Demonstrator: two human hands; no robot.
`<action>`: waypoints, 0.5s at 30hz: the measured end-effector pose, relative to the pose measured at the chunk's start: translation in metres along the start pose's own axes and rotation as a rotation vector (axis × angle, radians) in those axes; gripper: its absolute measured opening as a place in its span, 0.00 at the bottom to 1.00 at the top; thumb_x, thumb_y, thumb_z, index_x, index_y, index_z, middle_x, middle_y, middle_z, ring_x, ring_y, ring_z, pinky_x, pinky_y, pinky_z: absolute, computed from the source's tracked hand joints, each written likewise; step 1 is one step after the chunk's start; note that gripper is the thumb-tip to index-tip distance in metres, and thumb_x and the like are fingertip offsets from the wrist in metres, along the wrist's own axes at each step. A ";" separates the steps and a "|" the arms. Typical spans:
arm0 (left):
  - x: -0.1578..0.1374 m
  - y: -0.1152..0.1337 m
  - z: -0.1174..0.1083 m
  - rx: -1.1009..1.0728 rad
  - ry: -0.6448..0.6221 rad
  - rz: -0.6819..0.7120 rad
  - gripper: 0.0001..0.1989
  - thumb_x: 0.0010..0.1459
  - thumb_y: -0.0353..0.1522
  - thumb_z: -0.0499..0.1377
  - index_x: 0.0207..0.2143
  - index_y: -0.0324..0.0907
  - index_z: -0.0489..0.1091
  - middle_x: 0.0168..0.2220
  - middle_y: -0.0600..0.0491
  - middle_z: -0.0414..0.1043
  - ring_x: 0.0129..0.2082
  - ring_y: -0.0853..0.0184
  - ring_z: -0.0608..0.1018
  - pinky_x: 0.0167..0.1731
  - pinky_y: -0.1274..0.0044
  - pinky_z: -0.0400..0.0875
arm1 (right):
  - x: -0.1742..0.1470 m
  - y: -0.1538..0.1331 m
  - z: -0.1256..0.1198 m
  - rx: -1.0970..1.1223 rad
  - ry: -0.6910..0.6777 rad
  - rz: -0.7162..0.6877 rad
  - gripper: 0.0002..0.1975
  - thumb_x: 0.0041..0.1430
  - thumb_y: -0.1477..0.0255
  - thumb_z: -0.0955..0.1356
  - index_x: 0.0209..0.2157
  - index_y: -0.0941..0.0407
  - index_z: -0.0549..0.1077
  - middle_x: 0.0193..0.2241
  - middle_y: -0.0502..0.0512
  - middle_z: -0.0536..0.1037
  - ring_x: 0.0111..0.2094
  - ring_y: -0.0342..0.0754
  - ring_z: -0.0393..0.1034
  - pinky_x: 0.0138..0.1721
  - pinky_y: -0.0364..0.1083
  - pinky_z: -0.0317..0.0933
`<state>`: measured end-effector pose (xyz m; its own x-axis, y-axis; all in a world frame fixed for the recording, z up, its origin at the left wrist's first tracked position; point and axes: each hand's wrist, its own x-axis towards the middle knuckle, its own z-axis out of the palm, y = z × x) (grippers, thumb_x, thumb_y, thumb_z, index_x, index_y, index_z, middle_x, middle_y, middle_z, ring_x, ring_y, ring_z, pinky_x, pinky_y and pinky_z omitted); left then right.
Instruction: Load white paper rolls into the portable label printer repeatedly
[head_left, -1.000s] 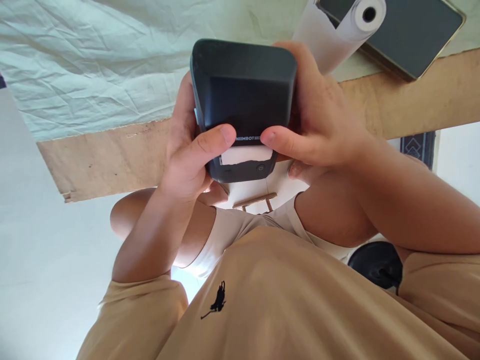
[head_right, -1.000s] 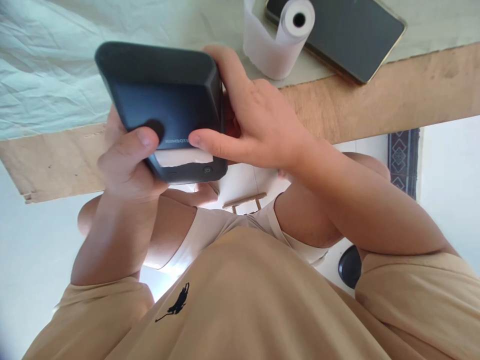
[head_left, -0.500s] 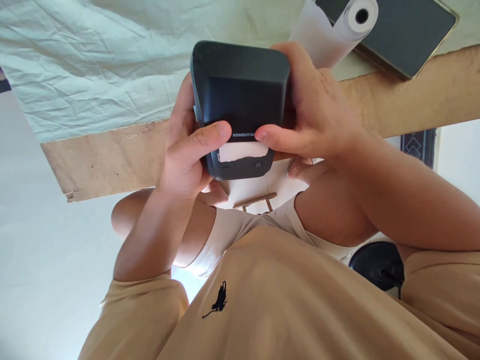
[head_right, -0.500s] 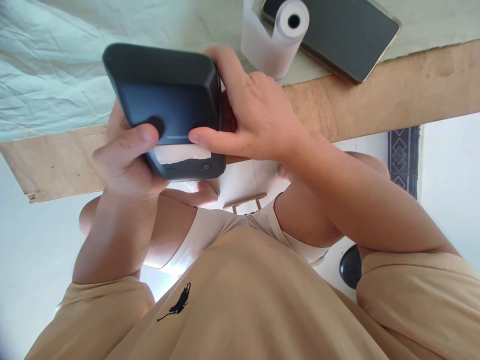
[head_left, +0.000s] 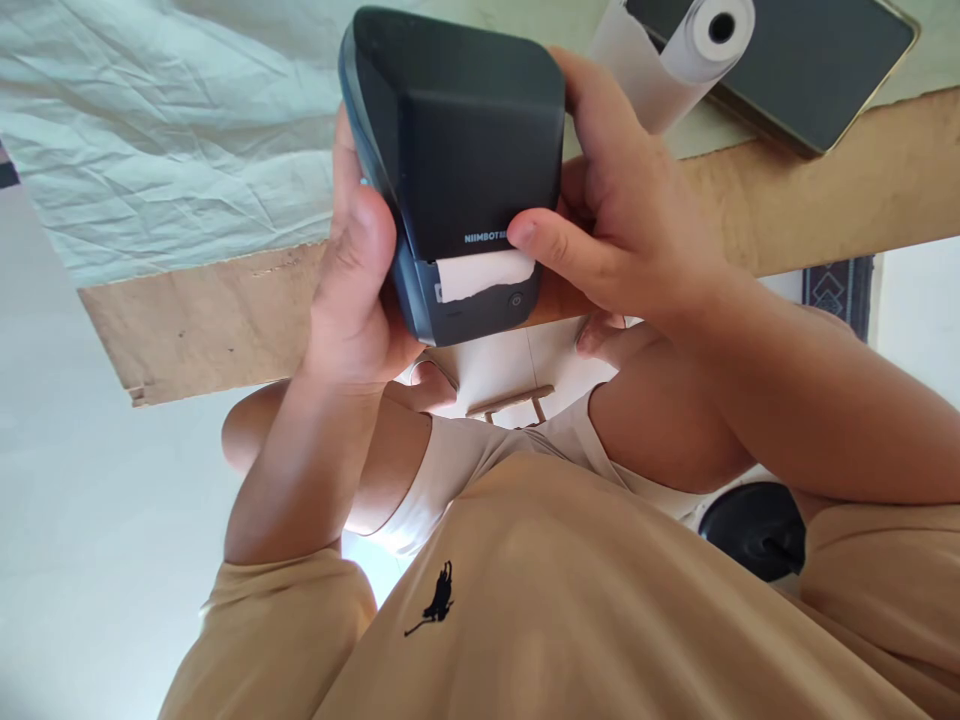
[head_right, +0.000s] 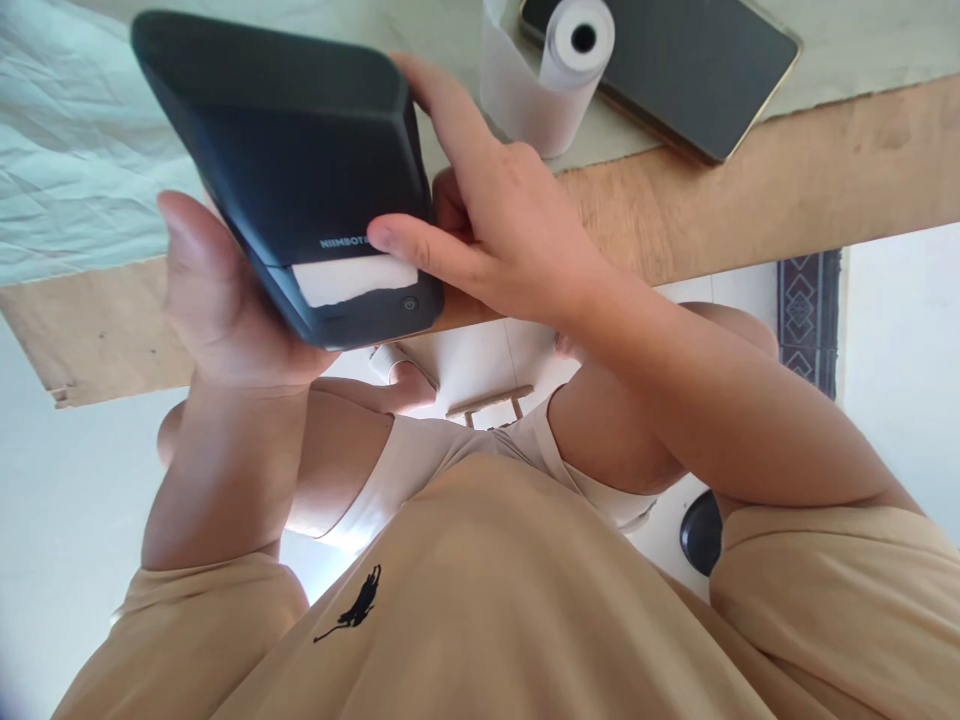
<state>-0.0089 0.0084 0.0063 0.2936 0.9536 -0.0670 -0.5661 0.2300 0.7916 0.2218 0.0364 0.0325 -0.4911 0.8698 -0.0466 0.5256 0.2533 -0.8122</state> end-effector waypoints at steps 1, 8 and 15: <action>0.001 -0.002 -0.002 0.034 -0.060 0.035 0.36 0.54 0.52 0.84 0.60 0.57 0.79 0.69 0.59 0.86 0.90 0.48 0.62 0.76 0.68 0.81 | 0.000 0.001 0.000 -0.001 0.002 -0.005 0.54 0.75 0.40 0.69 0.83 0.61 0.49 0.33 0.46 0.80 0.36 0.41 0.74 0.47 0.45 0.68; 0.006 -0.002 0.001 0.133 -0.027 0.077 0.23 0.64 0.58 0.73 0.51 0.55 0.82 0.61 0.55 0.88 0.91 0.48 0.59 0.82 0.62 0.76 | -0.002 0.005 0.002 -0.037 -0.001 -0.067 0.63 0.73 0.26 0.58 0.83 0.66 0.46 0.34 0.49 0.80 0.36 0.43 0.75 0.47 0.47 0.71; 0.002 -0.004 0.005 0.159 0.079 0.063 0.23 0.71 0.61 0.63 0.48 0.55 0.83 0.61 0.56 0.87 0.90 0.49 0.61 0.83 0.60 0.75 | -0.001 0.003 0.001 -0.059 0.003 -0.086 0.63 0.76 0.28 0.58 0.83 0.71 0.47 0.34 0.49 0.79 0.36 0.40 0.73 0.44 0.45 0.68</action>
<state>-0.0025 0.0081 0.0061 0.1964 0.9789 -0.0572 -0.4511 0.1420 0.8811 0.2232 0.0362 0.0292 -0.5344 0.8449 0.0233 0.5214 0.3512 -0.7776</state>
